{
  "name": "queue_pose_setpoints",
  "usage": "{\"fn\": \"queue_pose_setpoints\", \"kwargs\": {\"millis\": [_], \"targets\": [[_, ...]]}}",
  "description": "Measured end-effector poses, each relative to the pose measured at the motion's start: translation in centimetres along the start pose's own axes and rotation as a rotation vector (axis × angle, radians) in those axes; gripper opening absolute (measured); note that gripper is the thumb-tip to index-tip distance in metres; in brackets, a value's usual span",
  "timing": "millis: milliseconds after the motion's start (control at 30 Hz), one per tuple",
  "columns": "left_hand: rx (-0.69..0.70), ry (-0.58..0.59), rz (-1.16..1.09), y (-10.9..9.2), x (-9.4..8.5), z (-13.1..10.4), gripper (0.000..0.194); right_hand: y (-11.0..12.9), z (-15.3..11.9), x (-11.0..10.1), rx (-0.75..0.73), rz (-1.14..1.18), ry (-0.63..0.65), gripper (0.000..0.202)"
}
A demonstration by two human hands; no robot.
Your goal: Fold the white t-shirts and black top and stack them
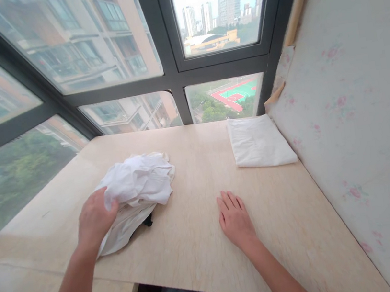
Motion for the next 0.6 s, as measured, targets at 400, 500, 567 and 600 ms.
{"fn": "queue_pose_setpoints", "kwargs": {"millis": [400,500,567,600], "targets": [[-0.302,0.149,-0.081,3.1,-0.6,2.0,0.032,0.1,0.1,-0.5,0.017,0.017,0.015,0.049],[-0.349,0.03,-0.126,4.1,-2.6,3.5,0.023,0.0,0.1,-0.5,0.016,0.016,-0.002,0.049],[-0.349,-0.07,-0.192,4.6,-4.0,4.8,0.014,0.0,0.1,-0.4,0.013,0.019,-0.012,0.048],[-0.352,-0.135,-0.235,4.8,-4.8,5.6,0.011,0.0,0.0,-0.4,0.01,0.021,-0.017,0.048]]}}
Point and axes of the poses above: each hand's wrist, its own z-axis towards the middle knuckle, its own x-axis out of the palm, y = z × x, the point moved 3 cm from there along z, towards the middle knuckle, and after that the axes turned 8 degrees about x, right-handed, at the moved point
